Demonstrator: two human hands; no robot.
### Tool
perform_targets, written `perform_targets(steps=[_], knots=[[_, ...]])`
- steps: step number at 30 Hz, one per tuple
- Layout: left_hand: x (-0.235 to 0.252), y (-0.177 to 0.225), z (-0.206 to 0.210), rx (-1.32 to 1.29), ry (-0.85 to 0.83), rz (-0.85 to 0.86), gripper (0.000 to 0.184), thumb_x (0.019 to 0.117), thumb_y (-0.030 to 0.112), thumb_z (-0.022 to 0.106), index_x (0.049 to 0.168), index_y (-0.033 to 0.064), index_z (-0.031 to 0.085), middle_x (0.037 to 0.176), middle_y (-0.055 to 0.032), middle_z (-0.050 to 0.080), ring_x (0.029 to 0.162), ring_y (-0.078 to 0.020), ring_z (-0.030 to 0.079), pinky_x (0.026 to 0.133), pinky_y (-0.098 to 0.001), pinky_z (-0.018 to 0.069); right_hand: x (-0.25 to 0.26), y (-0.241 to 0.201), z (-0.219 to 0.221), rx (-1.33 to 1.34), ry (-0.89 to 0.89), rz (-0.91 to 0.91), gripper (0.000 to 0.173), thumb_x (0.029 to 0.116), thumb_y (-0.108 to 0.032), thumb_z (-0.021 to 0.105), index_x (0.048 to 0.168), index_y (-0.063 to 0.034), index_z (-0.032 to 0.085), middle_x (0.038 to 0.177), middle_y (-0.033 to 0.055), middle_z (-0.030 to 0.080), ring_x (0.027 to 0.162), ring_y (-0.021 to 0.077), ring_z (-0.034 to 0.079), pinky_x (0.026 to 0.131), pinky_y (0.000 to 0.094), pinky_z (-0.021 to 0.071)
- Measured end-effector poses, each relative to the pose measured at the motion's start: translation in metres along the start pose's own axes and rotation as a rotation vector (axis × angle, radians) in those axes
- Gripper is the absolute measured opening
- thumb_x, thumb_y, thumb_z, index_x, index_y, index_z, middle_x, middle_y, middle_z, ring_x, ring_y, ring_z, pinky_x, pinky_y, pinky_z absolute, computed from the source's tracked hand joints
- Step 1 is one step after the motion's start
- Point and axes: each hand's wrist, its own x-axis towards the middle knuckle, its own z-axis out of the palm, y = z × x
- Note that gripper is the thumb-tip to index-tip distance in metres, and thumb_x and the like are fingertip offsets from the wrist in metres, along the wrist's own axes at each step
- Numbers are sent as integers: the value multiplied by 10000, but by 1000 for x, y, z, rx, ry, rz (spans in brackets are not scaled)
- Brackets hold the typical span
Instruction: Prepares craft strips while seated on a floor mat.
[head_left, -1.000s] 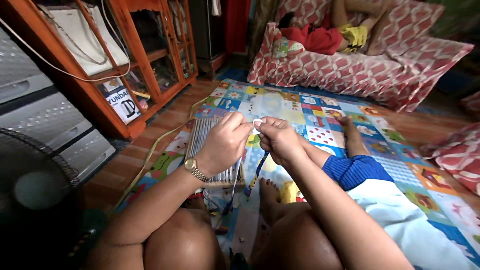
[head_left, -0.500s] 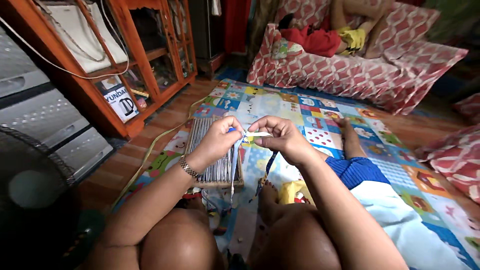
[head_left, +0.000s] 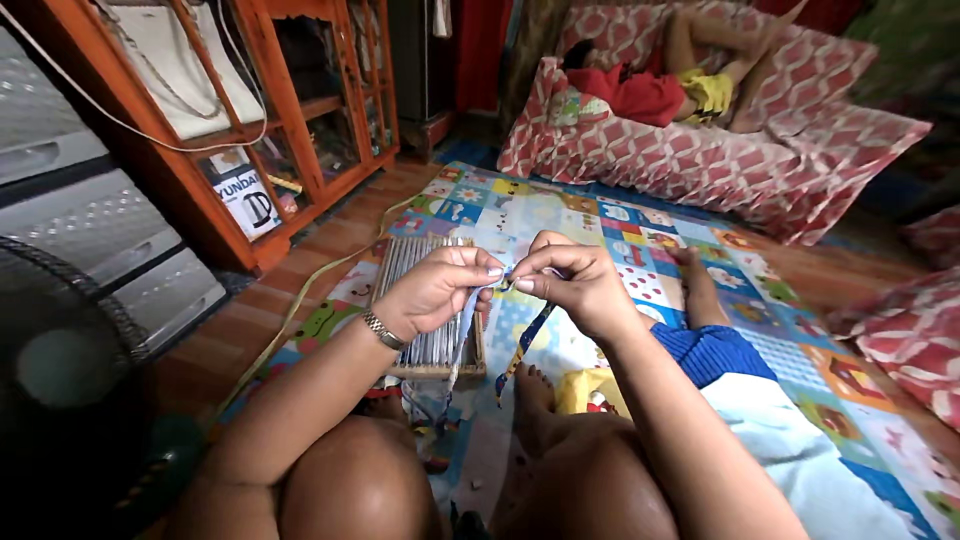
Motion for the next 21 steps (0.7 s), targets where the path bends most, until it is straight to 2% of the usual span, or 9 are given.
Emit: perform_targets(steps=[3, 7, 10, 12, 15, 18, 21], knots=[[1, 0, 3, 160, 104, 52, 130, 966, -38, 598, 887, 49, 655, 761, -11, 688, 637, -52, 644, 619, -197, 562, -1, 2, -2, 146, -16, 24, 80, 878, -50, 705, 878, -104, 763, 939, -17, 641, 836, 53, 613, 681, 192, 543], [2, -5, 2, 333, 157, 225, 170, 859, -82, 684, 791, 66, 637, 876, -10, 719, 699, -40, 624, 635, -188, 522, -1, 3, -3, 176, -51, 35, 57, 861, -75, 714, 845, -115, 752, 1116, -8, 639, 984, 71, 614, 780, 214, 558], [0, -4, 1, 325, 144, 195, 178, 877, -69, 685, 792, 77, 628, 830, -3, 663, 670, -46, 581, 613, -180, 499, -2, 2, -4, 215, -97, 4, 54, 881, -93, 715, 843, -104, 751, 1123, 15, 697, 1036, 97, 652, 838, 250, 575], [0, 0, -1, 234, 104, 91, 178, 951, -27, 626, 821, 91, 598, 777, 5, 653, 631, -42, 591, 594, -180, 516, -1, 5, -4, 252, -122, -9, 53, 900, -95, 700, 878, -99, 748, 1054, 24, 716, 1006, 111, 673, 850, 273, 583], [0, 2, -3, 123, 56, -33, 202, 1039, 72, 519, 844, 113, 551, 720, 9, 588, 589, -53, 553, 589, -203, 520, -1, 7, -2, 254, -115, 17, 96, 906, -47, 659, 921, -94, 742, 974, 24, 720, 926, 102, 681, 809, 266, 585], [1, 2, -3, 66, 33, -43, 235, 1071, 118, 449, 852, 130, 535, 632, 43, 485, 518, -33, 466, 521, -174, 459, -1, 8, -3, 191, -127, 36, 116, 885, -8, 649, 913, -84, 732, 935, 7, 712, 880, 81, 672, 783, 244, 579], [1, 3, -1, 31, 68, -54, 218, 1069, 121, 475, 868, 114, 559, 713, -3, 624, 499, -10, 484, 467, -138, 411, -1, 6, 1, 144, -101, 82, 130, 872, 23, 654, 914, -69, 735, 909, -5, 708, 825, 55, 661, 735, 213, 570]])
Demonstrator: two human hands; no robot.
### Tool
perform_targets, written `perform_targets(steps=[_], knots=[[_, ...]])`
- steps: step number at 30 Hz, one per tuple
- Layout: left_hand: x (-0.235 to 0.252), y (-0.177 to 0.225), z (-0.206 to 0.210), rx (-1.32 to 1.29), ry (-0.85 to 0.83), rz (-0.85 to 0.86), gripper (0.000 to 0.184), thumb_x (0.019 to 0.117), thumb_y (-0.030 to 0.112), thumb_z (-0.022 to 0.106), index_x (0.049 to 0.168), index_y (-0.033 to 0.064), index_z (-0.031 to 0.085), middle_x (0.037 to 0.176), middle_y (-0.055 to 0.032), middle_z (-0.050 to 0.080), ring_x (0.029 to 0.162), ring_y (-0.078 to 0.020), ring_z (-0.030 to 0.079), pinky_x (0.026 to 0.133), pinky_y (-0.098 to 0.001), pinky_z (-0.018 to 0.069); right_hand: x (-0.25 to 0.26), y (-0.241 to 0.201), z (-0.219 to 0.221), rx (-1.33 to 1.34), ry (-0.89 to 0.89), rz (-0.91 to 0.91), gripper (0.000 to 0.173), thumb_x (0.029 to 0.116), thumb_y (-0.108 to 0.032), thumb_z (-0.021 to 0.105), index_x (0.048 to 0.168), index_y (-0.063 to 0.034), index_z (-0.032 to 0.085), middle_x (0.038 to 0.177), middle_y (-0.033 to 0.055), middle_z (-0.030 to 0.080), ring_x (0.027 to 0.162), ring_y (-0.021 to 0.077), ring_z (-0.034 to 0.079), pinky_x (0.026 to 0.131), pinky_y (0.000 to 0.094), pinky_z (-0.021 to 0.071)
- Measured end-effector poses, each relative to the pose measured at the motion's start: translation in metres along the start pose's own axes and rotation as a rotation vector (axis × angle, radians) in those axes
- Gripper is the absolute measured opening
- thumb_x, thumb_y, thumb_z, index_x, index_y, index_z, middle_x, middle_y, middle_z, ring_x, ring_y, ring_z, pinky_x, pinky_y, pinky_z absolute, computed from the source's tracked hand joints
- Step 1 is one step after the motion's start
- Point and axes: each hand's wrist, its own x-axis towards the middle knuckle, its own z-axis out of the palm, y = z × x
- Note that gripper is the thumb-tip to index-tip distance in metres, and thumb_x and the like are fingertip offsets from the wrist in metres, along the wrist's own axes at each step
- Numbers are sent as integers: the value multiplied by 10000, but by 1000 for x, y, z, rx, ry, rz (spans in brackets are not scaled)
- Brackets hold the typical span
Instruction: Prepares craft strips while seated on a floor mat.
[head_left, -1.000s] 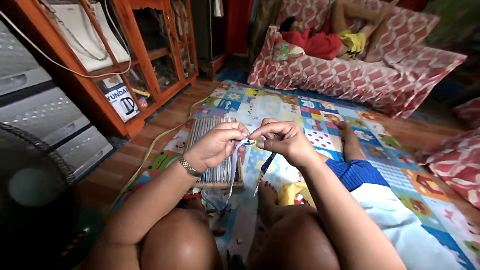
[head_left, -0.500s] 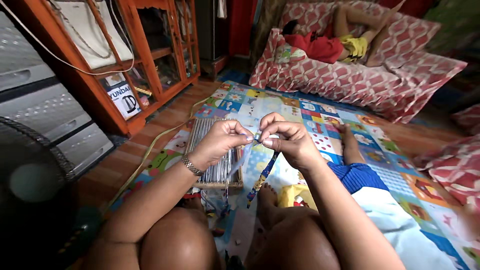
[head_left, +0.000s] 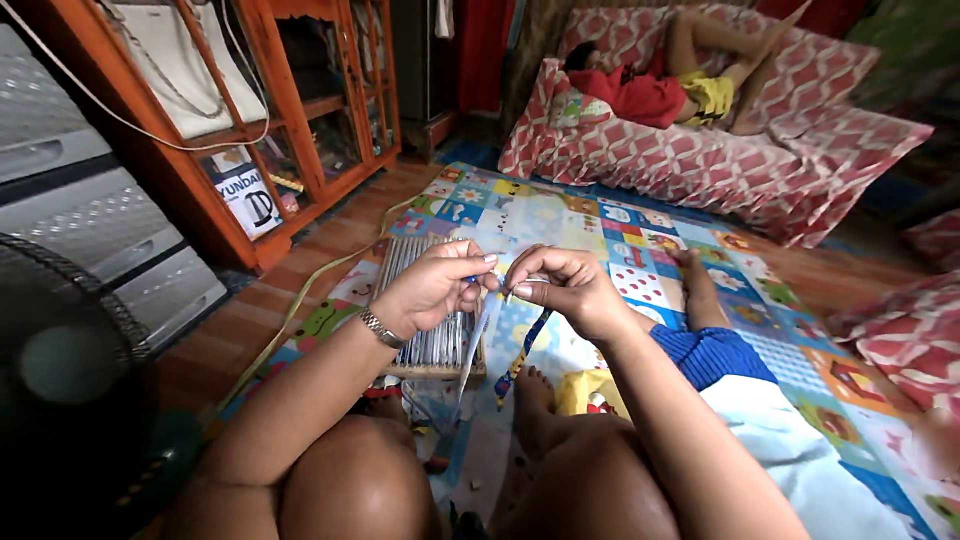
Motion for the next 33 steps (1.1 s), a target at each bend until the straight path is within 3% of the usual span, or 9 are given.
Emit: perform_targets(steps=[3, 6, 9, 11, 15, 21, 24, 28, 33], knots=[[1, -3, 4, -35, 79, 27, 199, 1059, 110, 496, 873, 108, 569, 811, -29, 682, 516, -1, 495, 468, -130, 394, 1, 2, 7, 5, 111, 50, 111, 903, 4, 662, 915, -82, 731, 850, -21, 707, 688, 17, 605, 618, 174, 507], [2, -7, 9, -116, 151, 72, 186, 1058, 122, 509, 923, 109, 636, 920, -25, 710, 573, -4, 531, 502, -137, 419, 3, 4, 13, 46, 201, 107, 117, 920, -19, 658, 894, -94, 744, 966, -6, 680, 720, 38, 583, 607, 181, 496], [4, -11, 13, -138, 194, 119, 174, 1041, 97, 539, 907, 102, 650, 889, -16, 689, 607, -19, 563, 545, -151, 474, 6, 6, 23, 136, 306, 141, 122, 960, -16, 618, 947, -72, 725, 809, -2, 675, 544, 7, 472, 489, 154, 381], [5, -15, 12, -38, 206, 232, 160, 1026, 73, 565, 899, 90, 662, 909, -23, 721, 616, -18, 585, 566, -157, 491, 6, 6, 26, 150, 349, 138, 130, 993, -30, 578, 995, -72, 702, 804, 1, 663, 538, 4, 478, 485, 142, 384], [5, -23, 13, 109, 188, 471, 114, 970, 7, 627, 901, 71, 692, 911, -31, 744, 610, -24, 610, 563, -168, 517, 7, 7, 29, 139, 396, 45, 123, 970, -34, 612, 972, -79, 727, 906, -2, 652, 612, 18, 512, 521, 158, 429], [6, -27, 12, 345, 155, 768, 68, 927, -60, 650, 926, 8, 662, 1021, -61, 731, 635, -28, 643, 575, -179, 565, 7, 0, 29, 69, 431, -74, 125, 1008, -45, 562, 1029, -88, 677, 854, -21, 669, 633, 3, 558, 561, 146, 463], [8, -30, 12, 532, 193, 965, 15, 921, -47, 658, 927, -57, 665, 1087, -130, 722, 693, -36, 659, 607, -183, 572, 7, -3, 31, 139, 402, -66, 134, 1030, -55, 512, 1028, -87, 642, 794, -11, 665, 530, -15, 468, 479, 124, 374], [6, -29, 15, 524, 186, 1003, 28, 940, -36, 640, 962, -52, 645, 1106, -131, 714, 706, -36, 662, 619, -187, 575, 6, -4, 32, 202, 326, -45, 194, 1016, -46, 466, 1000, -84, 655, 765, -18, 640, 542, -13, 468, 503, 130, 389], [4, -25, 16, 398, 178, 923, 29, 950, -43, 628, 966, -19, 630, 1091, -97, 708, 647, -41, 650, 571, -195, 579, 5, 0, 27, 238, 284, -48, 183, 971, -26, 542, 972, -83, 715, 828, 0, 677, 596, -1, 525, 532, 142, 433]])
